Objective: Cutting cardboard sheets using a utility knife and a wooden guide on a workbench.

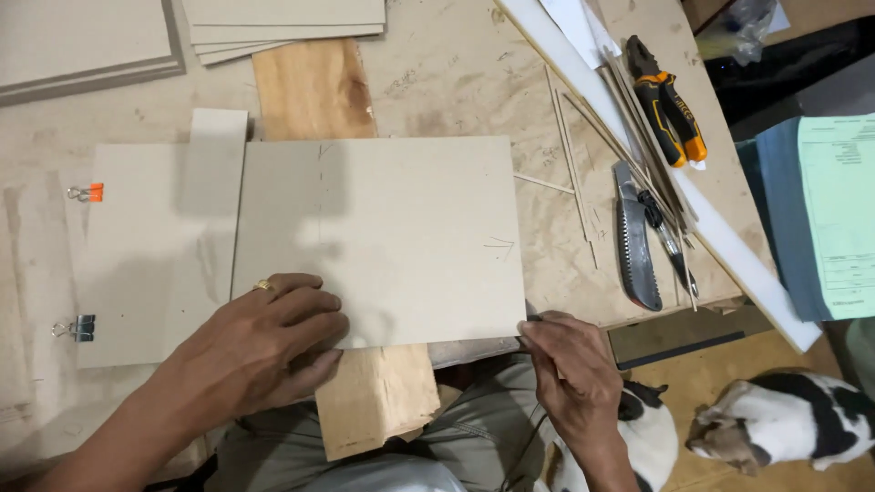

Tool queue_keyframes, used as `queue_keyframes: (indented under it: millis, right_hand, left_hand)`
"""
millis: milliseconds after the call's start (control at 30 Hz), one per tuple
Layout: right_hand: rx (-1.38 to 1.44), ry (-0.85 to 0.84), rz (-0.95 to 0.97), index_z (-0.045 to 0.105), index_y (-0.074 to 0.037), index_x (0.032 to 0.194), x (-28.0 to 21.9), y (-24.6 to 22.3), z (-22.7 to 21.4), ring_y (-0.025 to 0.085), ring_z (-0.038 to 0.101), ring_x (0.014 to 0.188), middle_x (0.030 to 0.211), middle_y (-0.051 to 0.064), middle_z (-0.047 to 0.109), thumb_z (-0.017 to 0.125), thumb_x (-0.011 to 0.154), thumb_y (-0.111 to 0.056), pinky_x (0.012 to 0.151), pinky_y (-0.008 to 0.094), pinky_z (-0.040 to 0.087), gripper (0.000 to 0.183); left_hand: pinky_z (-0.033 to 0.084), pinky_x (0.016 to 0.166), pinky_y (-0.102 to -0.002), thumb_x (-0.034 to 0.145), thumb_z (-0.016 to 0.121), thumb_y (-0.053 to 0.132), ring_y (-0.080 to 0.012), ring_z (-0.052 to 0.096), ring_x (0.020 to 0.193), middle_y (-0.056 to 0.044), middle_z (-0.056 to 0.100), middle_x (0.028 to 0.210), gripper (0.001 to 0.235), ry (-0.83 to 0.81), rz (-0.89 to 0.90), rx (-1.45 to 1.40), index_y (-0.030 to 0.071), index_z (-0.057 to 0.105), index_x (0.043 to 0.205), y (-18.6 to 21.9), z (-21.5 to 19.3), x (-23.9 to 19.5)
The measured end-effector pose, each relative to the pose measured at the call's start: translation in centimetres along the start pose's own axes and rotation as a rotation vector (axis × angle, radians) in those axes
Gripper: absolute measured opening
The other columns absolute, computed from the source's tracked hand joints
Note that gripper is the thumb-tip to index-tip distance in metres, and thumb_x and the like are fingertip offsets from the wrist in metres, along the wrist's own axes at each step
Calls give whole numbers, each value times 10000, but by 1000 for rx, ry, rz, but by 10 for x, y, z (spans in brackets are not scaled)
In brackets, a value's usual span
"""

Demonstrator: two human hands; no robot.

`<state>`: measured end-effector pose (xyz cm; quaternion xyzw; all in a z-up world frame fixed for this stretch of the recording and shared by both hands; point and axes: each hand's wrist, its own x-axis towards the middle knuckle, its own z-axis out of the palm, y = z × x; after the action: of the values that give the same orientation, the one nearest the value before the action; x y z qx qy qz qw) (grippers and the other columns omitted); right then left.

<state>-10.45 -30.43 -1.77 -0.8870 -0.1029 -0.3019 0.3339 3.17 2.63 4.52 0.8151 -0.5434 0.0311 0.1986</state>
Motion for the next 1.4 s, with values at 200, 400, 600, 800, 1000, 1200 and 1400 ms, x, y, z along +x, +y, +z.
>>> queue_keyframes:
  millis: [200,400,600,800,1000,1200,1400]
  right_hand:
    - [-10,-12,-24,689,-50,1163,-5,6,-1,255,721,1003,1084,88,755,780,893,15,959,374,602,293]
    - [12,2,53,712,-29,1126,-5,0,-1,271,721,1031,1125,123,734,753,896,9,879,415,567,237]
    - [44,72,122,682,-58,1142,-9,5,3,254,752,976,1085,80,770,744,905,-61,863,390,565,245]
    - [57,156,191,537,-34,1348,-28,13,5,233,703,1120,1034,65,772,796,886,-51,1000,371,616,530]
    - [-40,159,167,585,-3,1280,-52,29,16,168,746,1084,1118,90,770,847,853,-124,1071,342,573,515]
    - [-7,217,224,574,-124,1319,-52,23,26,99,750,1097,1068,-33,808,829,888,-193,1142,411,456,506]
    - [-28,238,221,616,-109,1245,-37,16,22,92,759,1020,1005,-46,814,840,863,-152,1084,393,424,444]
  left_hand:
    - [535,994,-410,913,697,194,-247,652,853,-103,669,967,146,46,0,-20,52,671,936,7,2,6]
    - [545,928,-457,904,726,240,-362,635,1062,-111,694,1070,199,-28,-59,-39,80,705,1021,10,2,3]
    - [546,989,-397,878,728,247,-251,667,1004,-43,685,1037,166,16,-66,37,100,666,922,9,10,5]
    - [564,997,-399,835,783,274,-250,671,1061,-24,727,1050,244,-7,-121,20,97,707,984,14,9,9]
    - [577,972,-391,814,791,295,-260,683,1123,-1,742,1066,230,-11,-214,19,123,729,953,27,0,18]
    - [583,954,-343,778,819,288,-197,658,1207,53,763,1073,248,-50,-316,-22,148,739,966,36,-4,22]
    - [612,919,-314,741,859,249,-210,684,1161,30,777,1055,265,1,-309,-58,119,765,951,35,-1,21]
